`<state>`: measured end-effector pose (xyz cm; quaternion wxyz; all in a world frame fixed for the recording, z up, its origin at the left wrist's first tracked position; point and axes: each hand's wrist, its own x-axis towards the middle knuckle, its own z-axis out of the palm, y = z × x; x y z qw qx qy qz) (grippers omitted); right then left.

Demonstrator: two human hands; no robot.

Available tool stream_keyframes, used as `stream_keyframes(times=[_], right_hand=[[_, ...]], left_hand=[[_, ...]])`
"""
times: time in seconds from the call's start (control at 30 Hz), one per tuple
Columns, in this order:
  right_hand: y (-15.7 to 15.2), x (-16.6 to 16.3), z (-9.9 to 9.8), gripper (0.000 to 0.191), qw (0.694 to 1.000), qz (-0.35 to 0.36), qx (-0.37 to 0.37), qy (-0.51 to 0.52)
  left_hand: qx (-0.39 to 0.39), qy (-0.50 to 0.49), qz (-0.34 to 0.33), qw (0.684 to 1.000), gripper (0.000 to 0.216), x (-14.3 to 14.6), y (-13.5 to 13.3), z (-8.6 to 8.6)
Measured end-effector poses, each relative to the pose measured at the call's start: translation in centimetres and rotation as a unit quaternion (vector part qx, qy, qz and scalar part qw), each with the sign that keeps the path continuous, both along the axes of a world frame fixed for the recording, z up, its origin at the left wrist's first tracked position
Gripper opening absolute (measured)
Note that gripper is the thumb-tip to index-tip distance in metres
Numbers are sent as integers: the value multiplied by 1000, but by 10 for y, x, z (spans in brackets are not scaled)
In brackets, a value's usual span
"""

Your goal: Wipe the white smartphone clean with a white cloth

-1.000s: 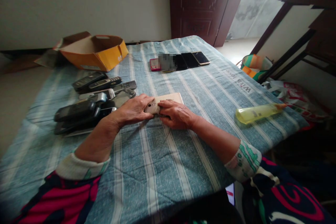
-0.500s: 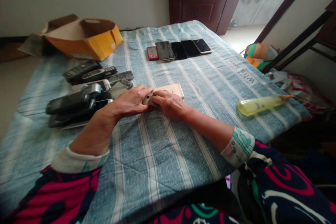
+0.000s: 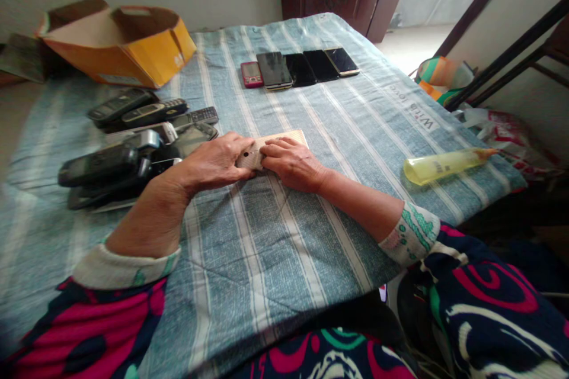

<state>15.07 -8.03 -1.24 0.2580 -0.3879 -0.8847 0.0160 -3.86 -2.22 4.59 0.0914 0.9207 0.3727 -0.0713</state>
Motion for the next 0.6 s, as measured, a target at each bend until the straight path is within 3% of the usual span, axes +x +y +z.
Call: stream_keyframes(times=[0.2, 0.6], right_hand=[[0, -1, -2, 25, 997, -7, 62, -42], [6, -24, -3, 27, 999, 32, 24, -35]], left_hand=[[8, -7, -12, 1000, 46, -1, 1, -1], [-8, -25, -23, 999, 26, -2, -1, 4]])
